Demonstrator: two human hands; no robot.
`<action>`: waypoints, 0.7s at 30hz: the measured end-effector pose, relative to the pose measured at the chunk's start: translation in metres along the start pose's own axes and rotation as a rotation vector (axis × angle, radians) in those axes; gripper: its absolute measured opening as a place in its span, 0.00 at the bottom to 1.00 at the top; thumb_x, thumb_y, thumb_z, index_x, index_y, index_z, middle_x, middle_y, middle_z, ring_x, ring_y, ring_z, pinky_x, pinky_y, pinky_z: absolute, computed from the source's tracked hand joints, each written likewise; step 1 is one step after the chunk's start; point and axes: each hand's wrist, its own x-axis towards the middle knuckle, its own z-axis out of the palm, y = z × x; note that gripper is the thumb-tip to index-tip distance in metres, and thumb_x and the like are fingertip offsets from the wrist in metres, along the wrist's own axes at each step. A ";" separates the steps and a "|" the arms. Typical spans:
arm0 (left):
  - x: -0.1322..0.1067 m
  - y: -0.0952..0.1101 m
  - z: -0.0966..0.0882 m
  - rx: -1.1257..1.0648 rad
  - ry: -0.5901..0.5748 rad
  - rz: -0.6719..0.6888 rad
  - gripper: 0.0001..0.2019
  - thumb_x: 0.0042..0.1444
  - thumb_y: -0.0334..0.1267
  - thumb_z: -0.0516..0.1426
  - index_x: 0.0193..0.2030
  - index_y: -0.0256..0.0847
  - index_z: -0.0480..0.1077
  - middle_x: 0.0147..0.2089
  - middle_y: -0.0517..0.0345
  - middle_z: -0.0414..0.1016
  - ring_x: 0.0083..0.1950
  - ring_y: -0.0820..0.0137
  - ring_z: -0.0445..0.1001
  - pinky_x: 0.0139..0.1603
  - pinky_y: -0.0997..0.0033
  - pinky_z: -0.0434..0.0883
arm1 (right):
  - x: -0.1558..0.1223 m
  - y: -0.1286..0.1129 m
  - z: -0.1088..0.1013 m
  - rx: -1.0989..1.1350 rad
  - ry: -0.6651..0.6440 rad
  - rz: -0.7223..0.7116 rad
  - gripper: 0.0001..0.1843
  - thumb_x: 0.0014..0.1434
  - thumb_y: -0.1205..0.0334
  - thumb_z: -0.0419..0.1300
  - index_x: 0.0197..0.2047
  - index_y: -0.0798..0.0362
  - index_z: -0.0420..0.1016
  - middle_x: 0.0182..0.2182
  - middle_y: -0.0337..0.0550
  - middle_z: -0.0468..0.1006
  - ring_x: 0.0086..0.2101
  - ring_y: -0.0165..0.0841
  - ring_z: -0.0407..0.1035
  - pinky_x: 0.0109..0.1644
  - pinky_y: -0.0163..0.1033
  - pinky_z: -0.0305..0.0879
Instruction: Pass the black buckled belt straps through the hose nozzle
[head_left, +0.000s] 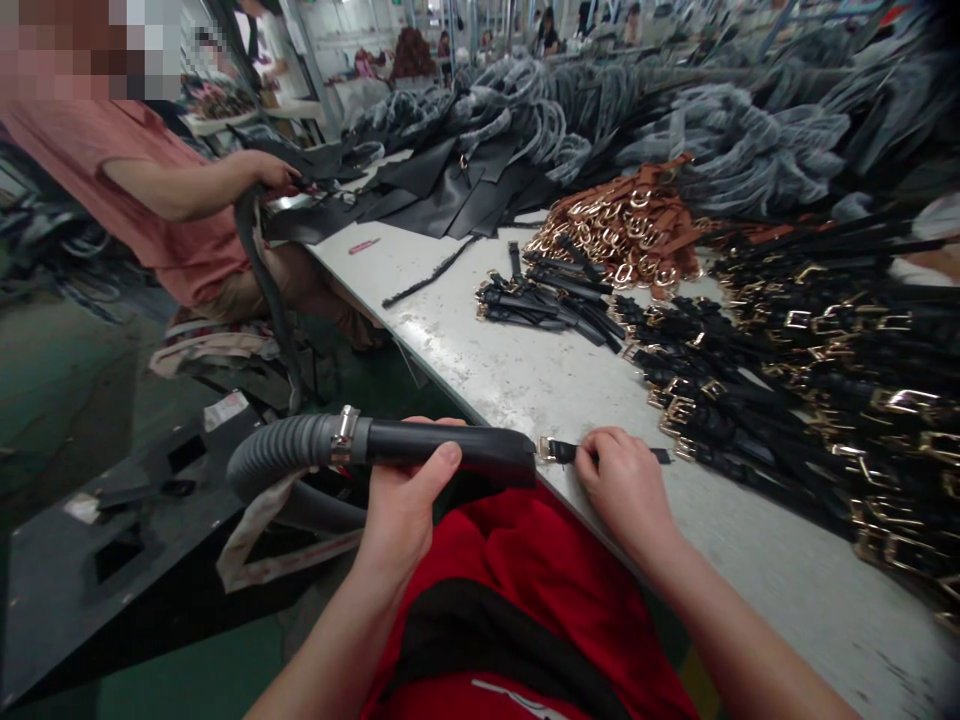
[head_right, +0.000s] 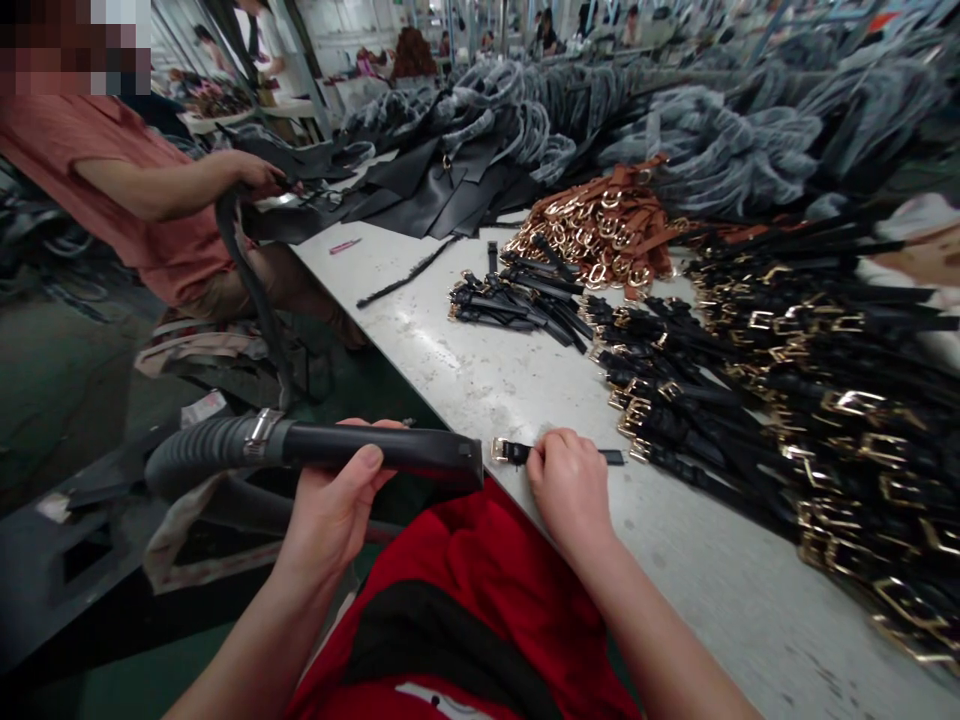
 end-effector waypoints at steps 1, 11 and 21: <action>0.000 0.000 0.000 0.003 -0.003 0.000 0.14 0.42 0.37 0.65 0.37 0.41 0.69 0.38 0.58 0.78 0.41 0.67 0.75 0.47 0.62 0.71 | 0.000 0.001 0.001 0.024 0.013 0.000 0.10 0.57 0.65 0.49 0.27 0.52 0.68 0.30 0.49 0.74 0.34 0.39 0.66 0.38 0.42 0.56; -0.003 0.001 -0.002 -0.039 0.046 -0.013 0.17 0.40 0.36 0.66 0.37 0.41 0.67 0.36 0.58 0.78 0.39 0.67 0.76 0.45 0.63 0.72 | 0.002 0.018 -0.004 0.371 -0.062 0.057 0.11 0.57 0.59 0.50 0.28 0.51 0.69 0.36 0.47 0.76 0.38 0.37 0.68 0.45 0.44 0.61; -0.005 0.001 -0.005 -0.044 0.035 -0.021 0.16 0.41 0.36 0.66 0.37 0.41 0.67 0.37 0.59 0.78 0.40 0.68 0.75 0.46 0.63 0.71 | 0.007 0.009 -0.010 0.193 -0.128 0.048 0.11 0.56 0.63 0.52 0.26 0.52 0.73 0.37 0.45 0.77 0.38 0.36 0.69 0.44 0.41 0.61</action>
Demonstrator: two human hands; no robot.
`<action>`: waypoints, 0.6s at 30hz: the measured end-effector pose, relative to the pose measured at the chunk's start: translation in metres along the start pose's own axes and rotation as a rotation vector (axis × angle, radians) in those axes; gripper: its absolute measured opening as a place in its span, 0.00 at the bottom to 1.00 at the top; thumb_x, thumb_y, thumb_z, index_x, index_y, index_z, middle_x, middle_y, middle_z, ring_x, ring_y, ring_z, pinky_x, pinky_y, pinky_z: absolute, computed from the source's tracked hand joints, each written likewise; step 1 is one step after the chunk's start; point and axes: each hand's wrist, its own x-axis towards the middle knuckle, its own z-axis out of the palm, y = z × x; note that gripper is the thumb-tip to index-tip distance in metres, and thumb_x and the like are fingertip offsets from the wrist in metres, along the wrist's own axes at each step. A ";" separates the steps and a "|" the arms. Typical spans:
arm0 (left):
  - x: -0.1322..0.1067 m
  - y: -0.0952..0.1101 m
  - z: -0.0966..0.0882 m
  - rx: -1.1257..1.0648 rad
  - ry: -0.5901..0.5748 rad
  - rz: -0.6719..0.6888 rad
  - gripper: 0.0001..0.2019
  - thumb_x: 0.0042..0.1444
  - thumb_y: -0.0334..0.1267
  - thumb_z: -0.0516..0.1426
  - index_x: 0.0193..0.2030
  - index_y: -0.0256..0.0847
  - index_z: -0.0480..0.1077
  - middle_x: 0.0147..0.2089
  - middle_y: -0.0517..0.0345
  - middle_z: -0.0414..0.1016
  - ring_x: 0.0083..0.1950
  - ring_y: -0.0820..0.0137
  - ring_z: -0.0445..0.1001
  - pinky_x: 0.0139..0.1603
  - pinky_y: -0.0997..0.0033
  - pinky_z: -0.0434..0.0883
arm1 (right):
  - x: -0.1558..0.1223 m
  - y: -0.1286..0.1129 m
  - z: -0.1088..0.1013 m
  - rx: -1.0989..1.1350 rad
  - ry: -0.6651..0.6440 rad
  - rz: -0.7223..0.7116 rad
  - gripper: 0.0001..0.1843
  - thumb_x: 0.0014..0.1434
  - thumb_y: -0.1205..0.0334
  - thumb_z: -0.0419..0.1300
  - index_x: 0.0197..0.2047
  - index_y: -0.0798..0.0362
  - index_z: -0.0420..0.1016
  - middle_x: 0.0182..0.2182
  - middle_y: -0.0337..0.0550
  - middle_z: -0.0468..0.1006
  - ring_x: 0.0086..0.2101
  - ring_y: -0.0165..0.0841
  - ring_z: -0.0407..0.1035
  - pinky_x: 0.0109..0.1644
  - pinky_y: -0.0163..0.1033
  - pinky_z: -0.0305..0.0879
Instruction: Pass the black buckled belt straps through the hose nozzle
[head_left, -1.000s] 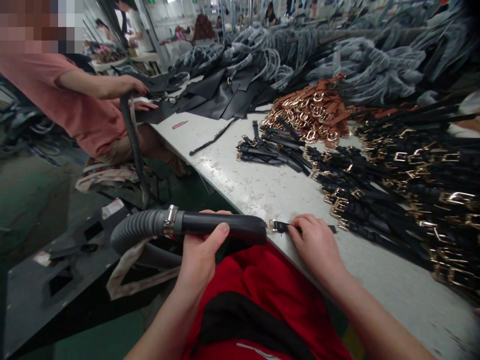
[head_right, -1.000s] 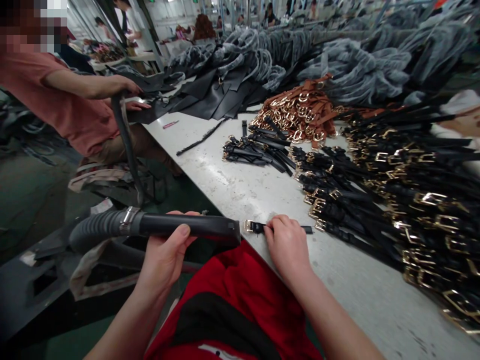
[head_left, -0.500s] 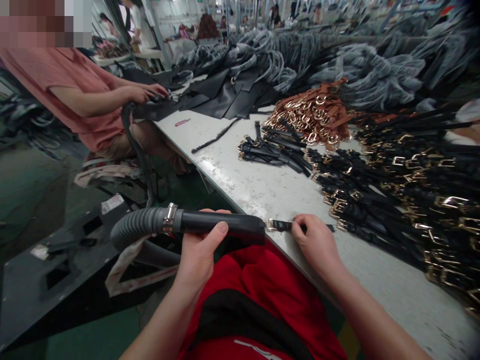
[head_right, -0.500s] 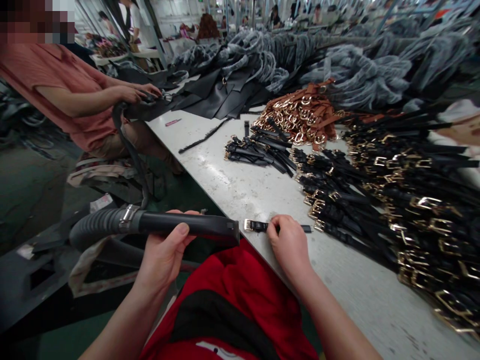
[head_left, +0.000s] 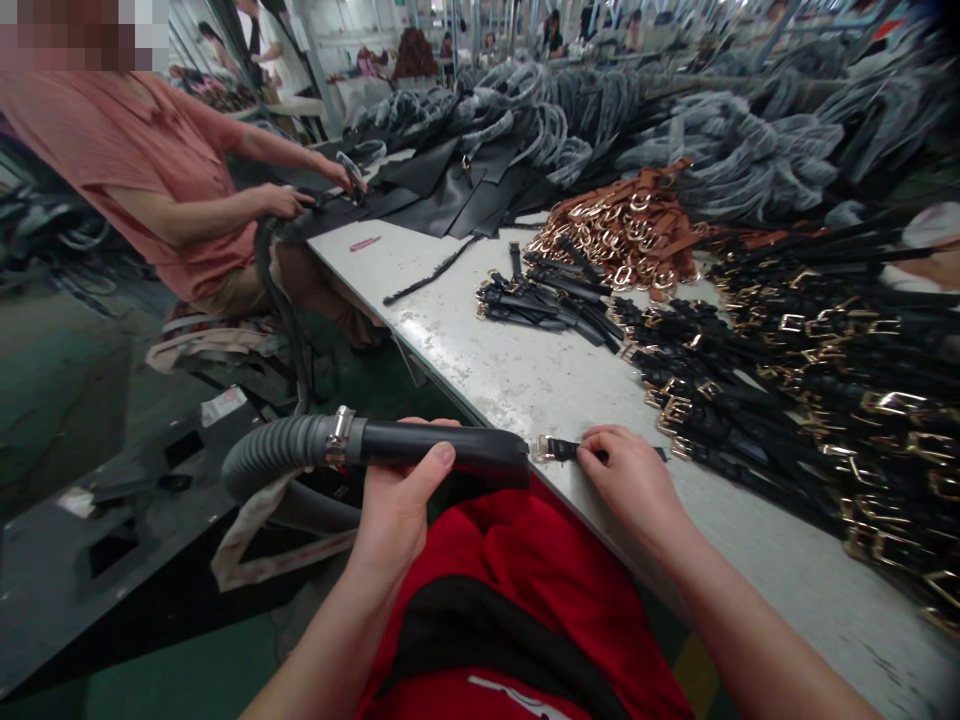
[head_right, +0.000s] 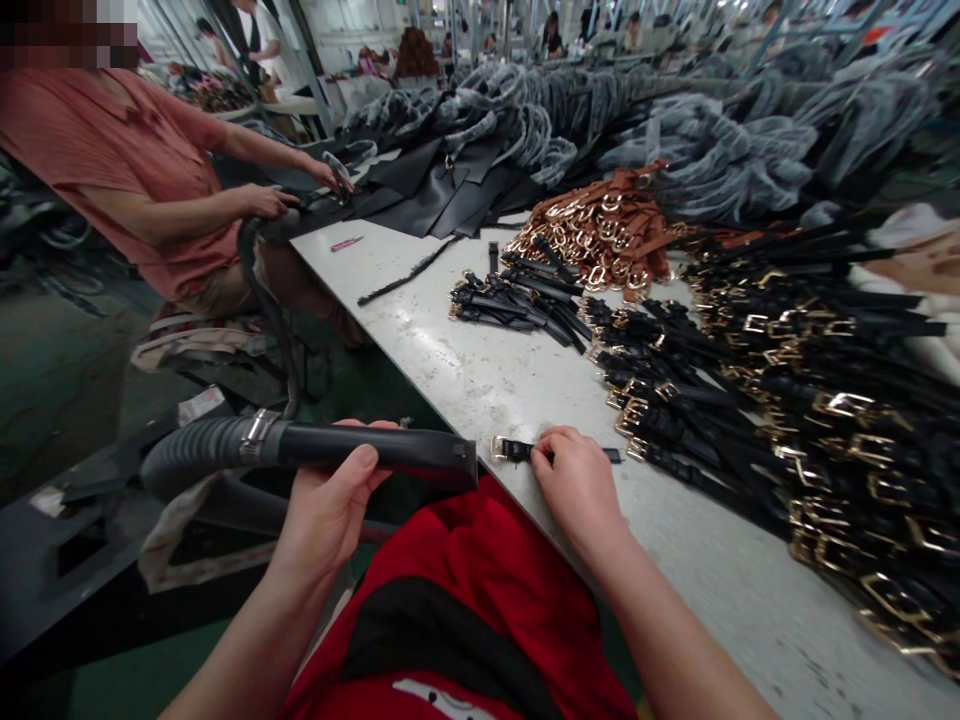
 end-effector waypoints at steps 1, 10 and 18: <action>0.000 0.000 0.000 -0.003 -0.005 0.001 0.16 0.41 0.36 0.66 0.37 0.41 0.67 0.37 0.59 0.78 0.40 0.68 0.75 0.46 0.63 0.71 | 0.001 -0.003 -0.002 -0.060 -0.012 -0.005 0.12 0.56 0.63 0.51 0.27 0.51 0.74 0.36 0.45 0.77 0.37 0.36 0.68 0.43 0.41 0.60; -0.007 0.004 -0.005 -0.023 -0.008 -0.008 0.18 0.40 0.36 0.66 0.38 0.40 0.67 0.37 0.57 0.78 0.41 0.67 0.76 0.46 0.63 0.71 | 0.003 -0.008 -0.004 -0.074 -0.071 0.074 0.11 0.54 0.63 0.51 0.25 0.52 0.71 0.35 0.45 0.77 0.35 0.35 0.68 0.38 0.38 0.57; -0.010 0.005 -0.007 -0.033 0.000 -0.010 0.19 0.39 0.37 0.67 0.38 0.40 0.66 0.37 0.57 0.78 0.41 0.67 0.76 0.46 0.63 0.71 | 0.000 0.012 -0.003 0.300 -0.038 0.175 0.10 0.51 0.57 0.52 0.24 0.51 0.70 0.37 0.43 0.77 0.38 0.36 0.69 0.42 0.40 0.60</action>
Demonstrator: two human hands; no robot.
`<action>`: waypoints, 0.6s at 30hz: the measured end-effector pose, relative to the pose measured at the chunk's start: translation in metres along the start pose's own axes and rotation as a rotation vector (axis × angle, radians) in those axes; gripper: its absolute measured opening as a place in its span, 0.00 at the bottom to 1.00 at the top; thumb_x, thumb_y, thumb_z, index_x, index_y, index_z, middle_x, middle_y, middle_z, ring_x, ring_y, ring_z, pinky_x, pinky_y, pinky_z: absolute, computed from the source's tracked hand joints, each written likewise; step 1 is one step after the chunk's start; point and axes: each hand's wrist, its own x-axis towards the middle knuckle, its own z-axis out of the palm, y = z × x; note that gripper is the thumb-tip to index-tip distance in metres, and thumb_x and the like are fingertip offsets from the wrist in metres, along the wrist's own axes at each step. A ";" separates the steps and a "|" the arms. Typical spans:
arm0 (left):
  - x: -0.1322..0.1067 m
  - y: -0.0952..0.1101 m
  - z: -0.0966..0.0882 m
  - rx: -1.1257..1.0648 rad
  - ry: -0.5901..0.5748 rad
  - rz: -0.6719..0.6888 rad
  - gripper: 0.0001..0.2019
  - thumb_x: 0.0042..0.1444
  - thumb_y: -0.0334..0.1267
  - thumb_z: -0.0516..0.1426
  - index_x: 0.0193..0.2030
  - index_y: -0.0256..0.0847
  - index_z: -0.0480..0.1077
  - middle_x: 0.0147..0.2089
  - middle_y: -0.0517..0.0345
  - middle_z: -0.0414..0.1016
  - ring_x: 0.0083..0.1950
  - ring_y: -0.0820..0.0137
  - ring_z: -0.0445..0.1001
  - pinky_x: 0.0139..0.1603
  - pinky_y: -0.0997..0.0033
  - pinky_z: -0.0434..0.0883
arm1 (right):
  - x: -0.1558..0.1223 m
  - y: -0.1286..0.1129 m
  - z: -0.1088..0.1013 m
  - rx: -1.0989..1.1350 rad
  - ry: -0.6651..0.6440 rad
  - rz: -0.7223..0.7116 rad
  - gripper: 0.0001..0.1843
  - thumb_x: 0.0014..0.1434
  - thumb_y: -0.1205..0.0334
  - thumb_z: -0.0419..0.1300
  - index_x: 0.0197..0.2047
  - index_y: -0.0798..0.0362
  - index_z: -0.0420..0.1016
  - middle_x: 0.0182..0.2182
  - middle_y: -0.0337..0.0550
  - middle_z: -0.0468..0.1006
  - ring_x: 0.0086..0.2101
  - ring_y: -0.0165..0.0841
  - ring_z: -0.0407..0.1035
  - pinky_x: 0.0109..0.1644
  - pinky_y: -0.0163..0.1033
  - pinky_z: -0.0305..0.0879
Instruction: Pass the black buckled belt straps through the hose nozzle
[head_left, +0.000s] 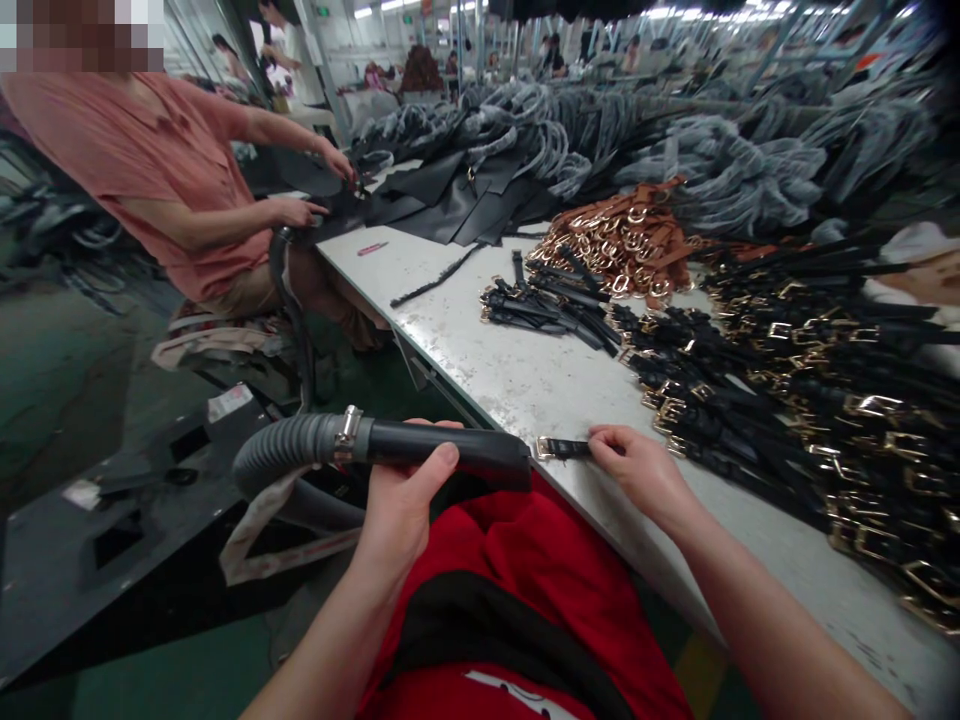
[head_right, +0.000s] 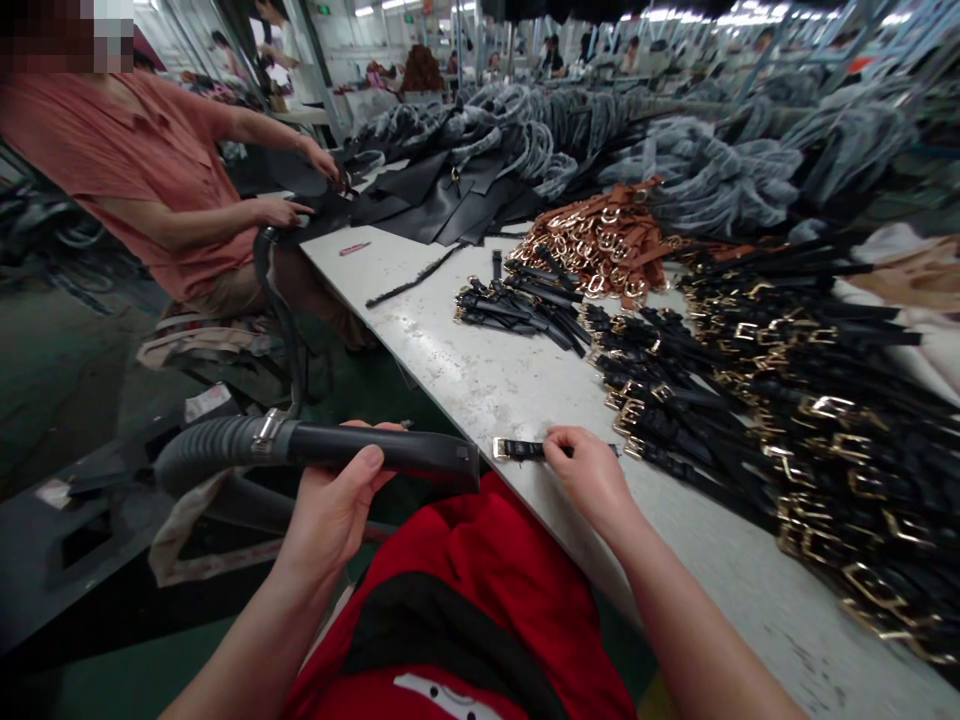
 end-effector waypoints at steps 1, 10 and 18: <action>0.000 0.000 0.000 0.003 -0.008 0.000 0.19 0.39 0.37 0.67 0.38 0.40 0.66 0.37 0.57 0.78 0.41 0.67 0.76 0.46 0.64 0.71 | 0.000 0.000 0.000 -0.009 0.011 -0.021 0.10 0.52 0.57 0.52 0.24 0.51 0.71 0.37 0.44 0.77 0.39 0.37 0.69 0.43 0.40 0.60; -0.001 -0.002 0.010 0.029 -0.061 0.016 0.16 0.41 0.36 0.66 0.37 0.40 0.67 0.38 0.57 0.78 0.40 0.68 0.75 0.45 0.65 0.71 | -0.002 -0.014 0.009 -0.307 0.018 -0.145 0.09 0.55 0.64 0.52 0.25 0.52 0.69 0.33 0.47 0.75 0.37 0.37 0.68 0.41 0.40 0.59; 0.004 -0.005 0.021 0.119 -0.171 0.049 0.12 0.45 0.37 0.64 0.37 0.41 0.71 0.39 0.59 0.77 0.40 0.70 0.75 0.45 0.67 0.70 | -0.003 -0.003 0.003 -0.214 0.109 -0.090 0.11 0.59 0.60 0.47 0.36 0.52 0.69 0.33 0.46 0.75 0.34 0.36 0.68 0.36 0.39 0.59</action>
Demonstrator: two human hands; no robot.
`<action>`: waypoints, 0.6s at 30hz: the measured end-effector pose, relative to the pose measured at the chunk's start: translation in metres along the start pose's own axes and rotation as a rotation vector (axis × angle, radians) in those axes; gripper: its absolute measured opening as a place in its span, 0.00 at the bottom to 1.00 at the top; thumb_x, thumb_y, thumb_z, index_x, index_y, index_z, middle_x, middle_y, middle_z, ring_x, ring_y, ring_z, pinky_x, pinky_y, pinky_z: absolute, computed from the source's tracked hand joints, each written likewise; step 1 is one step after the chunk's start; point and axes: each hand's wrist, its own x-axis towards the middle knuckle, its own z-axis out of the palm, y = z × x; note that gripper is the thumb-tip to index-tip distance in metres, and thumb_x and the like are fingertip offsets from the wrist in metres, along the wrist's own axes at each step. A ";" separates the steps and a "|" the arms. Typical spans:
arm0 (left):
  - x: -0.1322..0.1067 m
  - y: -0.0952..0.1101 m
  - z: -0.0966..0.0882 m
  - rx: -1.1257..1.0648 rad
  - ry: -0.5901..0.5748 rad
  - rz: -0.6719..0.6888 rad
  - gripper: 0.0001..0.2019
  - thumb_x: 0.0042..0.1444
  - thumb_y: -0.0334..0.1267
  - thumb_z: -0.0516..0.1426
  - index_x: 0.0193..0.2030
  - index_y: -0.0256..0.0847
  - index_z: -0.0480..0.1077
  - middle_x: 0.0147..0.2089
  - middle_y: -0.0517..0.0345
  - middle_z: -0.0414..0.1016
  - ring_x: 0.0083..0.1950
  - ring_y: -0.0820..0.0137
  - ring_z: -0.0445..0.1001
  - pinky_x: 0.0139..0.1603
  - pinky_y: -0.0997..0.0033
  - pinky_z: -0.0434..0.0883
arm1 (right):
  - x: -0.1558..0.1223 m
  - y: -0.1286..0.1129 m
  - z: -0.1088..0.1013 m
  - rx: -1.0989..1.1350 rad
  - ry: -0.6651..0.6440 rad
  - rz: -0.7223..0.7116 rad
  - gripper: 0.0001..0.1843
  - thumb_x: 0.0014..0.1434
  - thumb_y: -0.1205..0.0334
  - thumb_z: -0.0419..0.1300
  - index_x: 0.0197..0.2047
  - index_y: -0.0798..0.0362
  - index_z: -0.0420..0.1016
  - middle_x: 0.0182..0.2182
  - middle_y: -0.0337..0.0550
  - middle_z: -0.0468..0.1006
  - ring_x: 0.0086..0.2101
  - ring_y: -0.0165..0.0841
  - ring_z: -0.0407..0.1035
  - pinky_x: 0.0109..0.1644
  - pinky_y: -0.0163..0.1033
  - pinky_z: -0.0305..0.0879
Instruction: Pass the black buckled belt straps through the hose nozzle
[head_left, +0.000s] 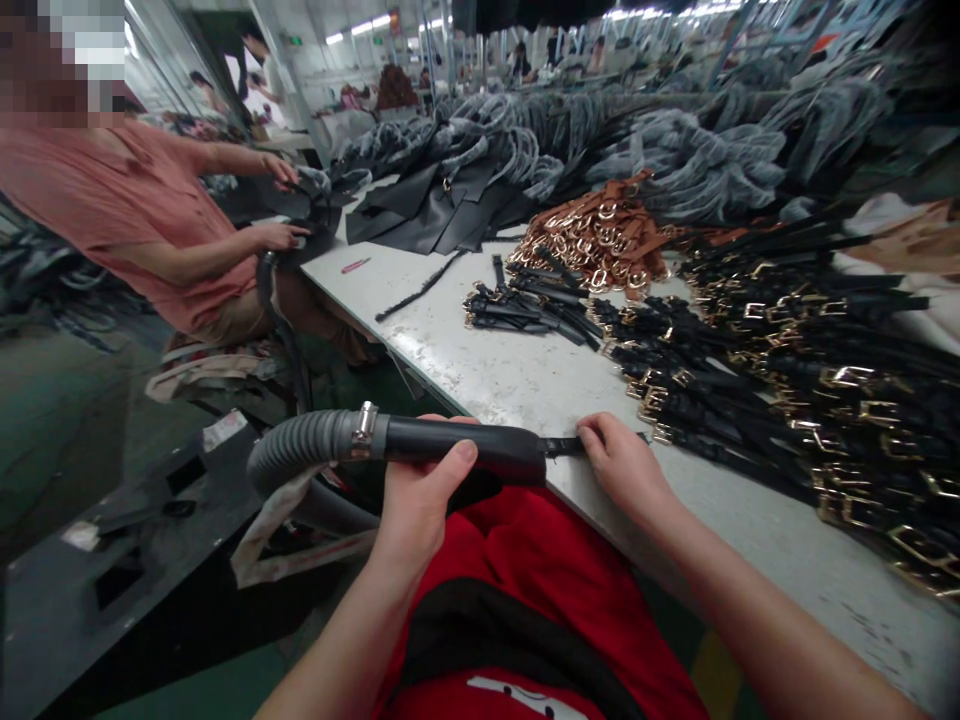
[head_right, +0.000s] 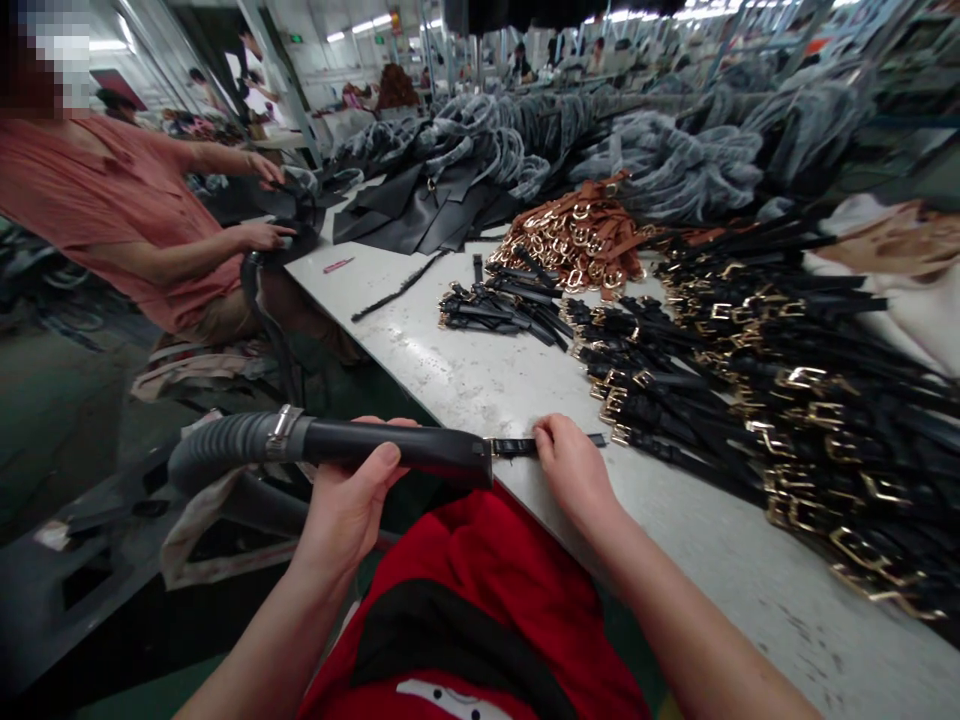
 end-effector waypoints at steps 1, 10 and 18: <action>0.003 -0.002 0.005 0.027 -0.015 0.002 0.11 0.46 0.37 0.64 0.37 0.41 0.71 0.39 0.59 0.77 0.40 0.70 0.74 0.45 0.67 0.69 | 0.000 0.006 0.000 0.017 0.012 -0.044 0.10 0.59 0.61 0.48 0.37 0.53 0.69 0.35 0.46 0.75 0.36 0.36 0.68 0.38 0.39 0.59; 0.030 -0.025 0.062 0.177 -0.114 0.035 0.11 0.42 0.38 0.64 0.34 0.38 0.73 0.35 0.56 0.77 0.39 0.67 0.75 0.48 0.63 0.69 | 0.003 0.032 0.006 -0.020 -0.013 -0.127 0.10 0.58 0.62 0.50 0.36 0.52 0.71 0.34 0.46 0.75 0.37 0.38 0.66 0.40 0.41 0.57; 0.023 -0.024 0.062 0.170 -0.067 -0.029 0.15 0.41 0.39 0.65 0.36 0.39 0.70 0.39 0.56 0.76 0.40 0.66 0.75 0.46 0.61 0.71 | 0.001 0.030 0.004 -0.034 0.021 -0.129 0.10 0.58 0.62 0.49 0.37 0.51 0.71 0.35 0.45 0.75 0.37 0.38 0.65 0.39 0.41 0.54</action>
